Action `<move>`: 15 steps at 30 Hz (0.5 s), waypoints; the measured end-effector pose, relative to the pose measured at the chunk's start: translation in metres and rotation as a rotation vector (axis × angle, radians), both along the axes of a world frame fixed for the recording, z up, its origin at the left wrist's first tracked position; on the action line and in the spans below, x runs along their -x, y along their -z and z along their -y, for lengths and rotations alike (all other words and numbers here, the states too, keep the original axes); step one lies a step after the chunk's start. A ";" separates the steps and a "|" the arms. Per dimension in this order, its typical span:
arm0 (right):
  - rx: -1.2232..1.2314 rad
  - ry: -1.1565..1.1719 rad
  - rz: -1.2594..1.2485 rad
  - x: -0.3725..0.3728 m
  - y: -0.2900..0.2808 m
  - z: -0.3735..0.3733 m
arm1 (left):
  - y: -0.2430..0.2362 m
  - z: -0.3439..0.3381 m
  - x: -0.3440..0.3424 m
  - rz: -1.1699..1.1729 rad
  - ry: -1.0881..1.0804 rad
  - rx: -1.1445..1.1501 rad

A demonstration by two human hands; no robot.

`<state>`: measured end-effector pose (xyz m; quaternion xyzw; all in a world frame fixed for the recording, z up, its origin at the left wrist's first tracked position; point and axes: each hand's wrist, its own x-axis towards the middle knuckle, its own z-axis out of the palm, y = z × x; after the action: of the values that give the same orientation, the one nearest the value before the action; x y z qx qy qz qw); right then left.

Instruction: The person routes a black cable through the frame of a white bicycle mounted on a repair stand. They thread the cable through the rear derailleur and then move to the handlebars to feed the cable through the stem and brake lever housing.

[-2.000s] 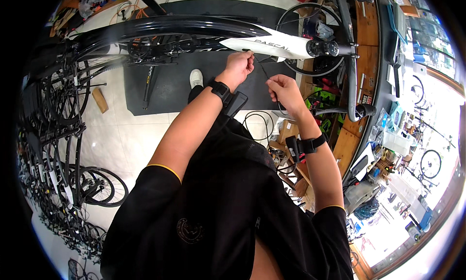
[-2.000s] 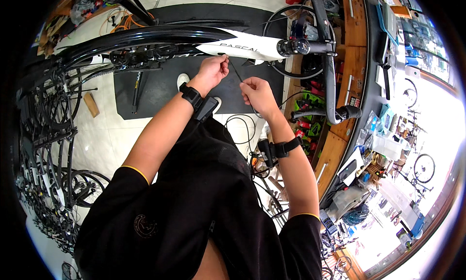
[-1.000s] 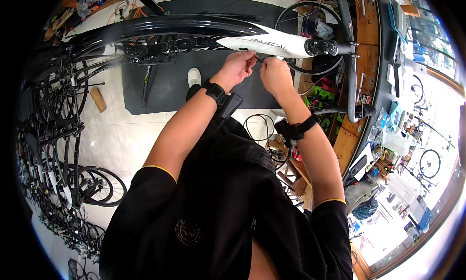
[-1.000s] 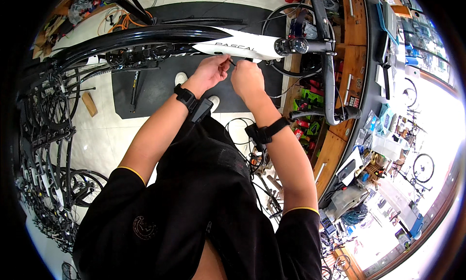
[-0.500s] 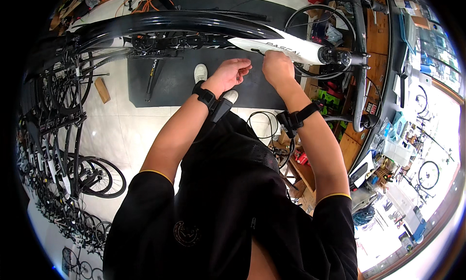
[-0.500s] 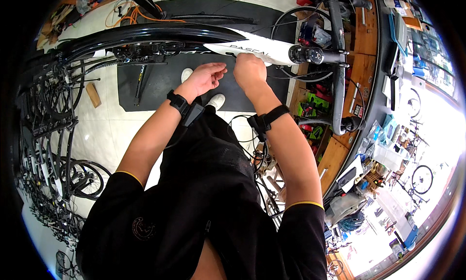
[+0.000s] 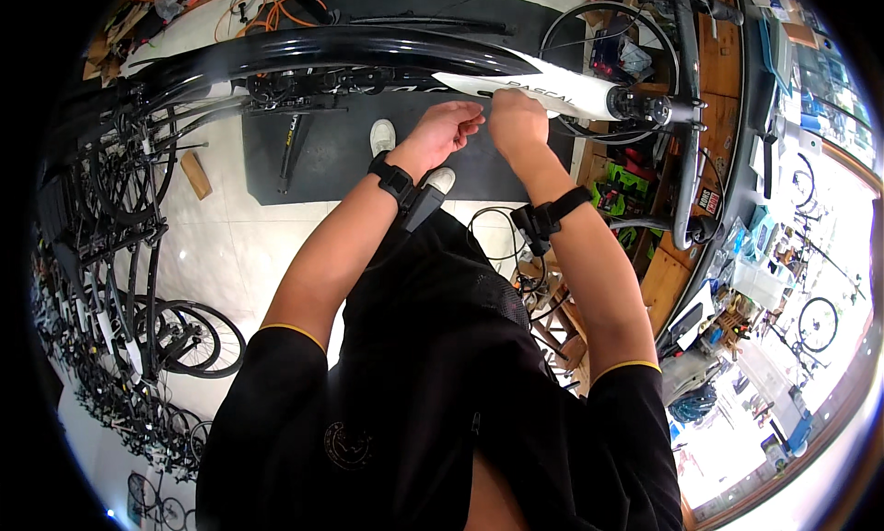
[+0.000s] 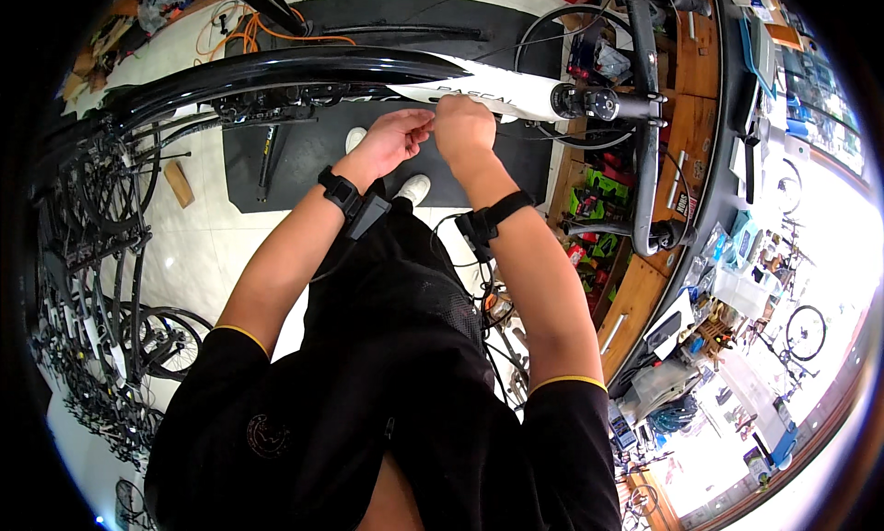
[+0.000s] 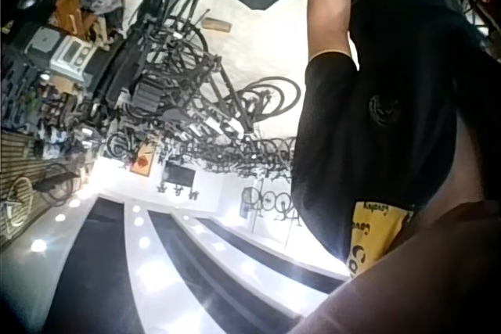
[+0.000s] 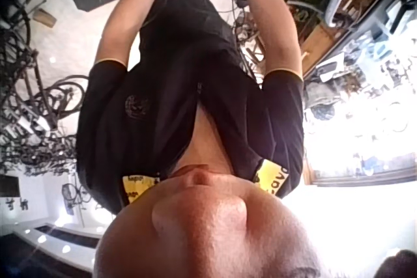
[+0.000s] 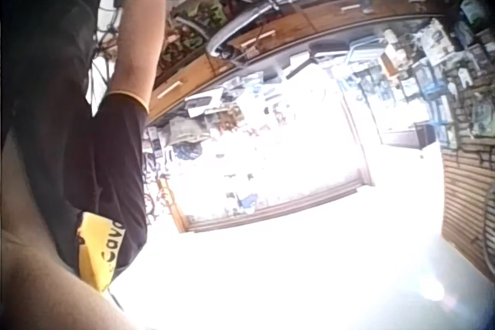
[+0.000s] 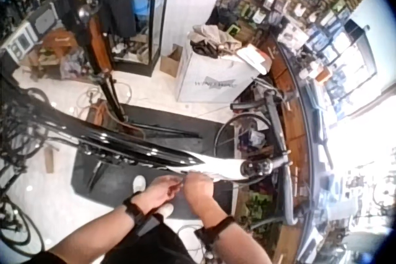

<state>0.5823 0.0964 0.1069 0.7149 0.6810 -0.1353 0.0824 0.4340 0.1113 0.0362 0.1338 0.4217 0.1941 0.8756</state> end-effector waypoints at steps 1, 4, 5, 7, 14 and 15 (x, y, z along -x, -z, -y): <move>-0.007 0.001 0.007 0.004 -0.002 0.000 | 0.002 0.001 -0.001 0.026 0.000 -0.007; 0.027 0.003 -0.036 -0.002 -0.004 0.004 | -0.001 0.003 -0.012 0.078 0.003 0.018; 0.044 0.001 -0.061 -0.007 -0.006 0.007 | -0.005 0.002 -0.014 0.091 0.004 0.031; -0.057 0.023 -0.080 -0.015 -0.016 0.018 | -0.012 -0.003 -0.023 0.095 0.026 0.010; -0.312 0.118 -0.149 -0.079 -0.154 0.097 | -0.008 -0.011 -0.046 0.039 0.041 0.088; -0.445 0.144 -0.082 -0.095 -0.173 0.107 | -0.008 -0.012 -0.047 0.034 0.047 0.095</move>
<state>0.6777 -0.0109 0.2802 0.7562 0.6440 -0.0162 -0.1147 0.4809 0.1231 0.0440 0.0986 0.4120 0.1555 0.8924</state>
